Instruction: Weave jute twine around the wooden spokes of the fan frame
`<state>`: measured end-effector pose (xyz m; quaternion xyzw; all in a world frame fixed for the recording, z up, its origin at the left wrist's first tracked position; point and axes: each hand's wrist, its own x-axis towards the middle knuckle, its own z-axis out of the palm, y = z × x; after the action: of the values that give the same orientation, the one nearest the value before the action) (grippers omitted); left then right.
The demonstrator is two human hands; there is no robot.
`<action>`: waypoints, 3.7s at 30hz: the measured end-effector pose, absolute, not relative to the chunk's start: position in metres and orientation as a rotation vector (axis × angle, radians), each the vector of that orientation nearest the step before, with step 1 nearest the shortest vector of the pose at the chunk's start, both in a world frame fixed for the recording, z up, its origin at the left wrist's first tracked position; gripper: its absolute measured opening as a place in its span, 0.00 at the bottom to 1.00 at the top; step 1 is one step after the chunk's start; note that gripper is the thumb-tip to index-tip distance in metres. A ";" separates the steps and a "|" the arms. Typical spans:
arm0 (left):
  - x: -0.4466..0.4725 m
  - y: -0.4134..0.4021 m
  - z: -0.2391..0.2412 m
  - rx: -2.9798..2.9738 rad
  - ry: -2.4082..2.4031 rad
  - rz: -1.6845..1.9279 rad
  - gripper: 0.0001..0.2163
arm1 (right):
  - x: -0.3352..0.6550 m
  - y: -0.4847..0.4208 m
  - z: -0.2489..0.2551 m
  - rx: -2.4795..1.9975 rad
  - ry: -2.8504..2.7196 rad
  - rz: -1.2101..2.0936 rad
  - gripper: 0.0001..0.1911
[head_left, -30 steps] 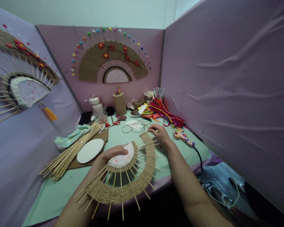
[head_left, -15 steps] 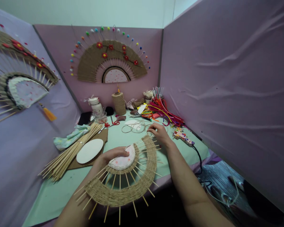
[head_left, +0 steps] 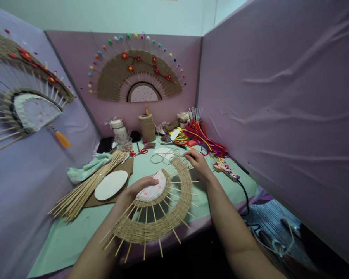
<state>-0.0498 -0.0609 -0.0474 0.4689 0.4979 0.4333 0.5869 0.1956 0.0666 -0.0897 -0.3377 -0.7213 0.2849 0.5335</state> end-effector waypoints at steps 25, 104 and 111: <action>-0.043 -0.035 -0.081 0.940 0.852 0.705 0.19 | 0.188 0.051 -0.080 -0.744 -1.611 1.169 0.10; -0.029 0.028 -0.069 0.814 0.564 1.113 0.23 | 0.176 0.063 -0.098 -0.839 -1.528 1.088 0.25; -0.027 0.019 -0.060 0.748 0.456 1.087 0.29 | 0.176 0.061 -0.095 -0.836 -1.622 1.083 0.26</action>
<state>-0.0273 0.0194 -0.0603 0.3445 0.2098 0.5002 0.7662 0.1763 0.0609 -0.0947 -0.3440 -0.6671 0.4453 0.4882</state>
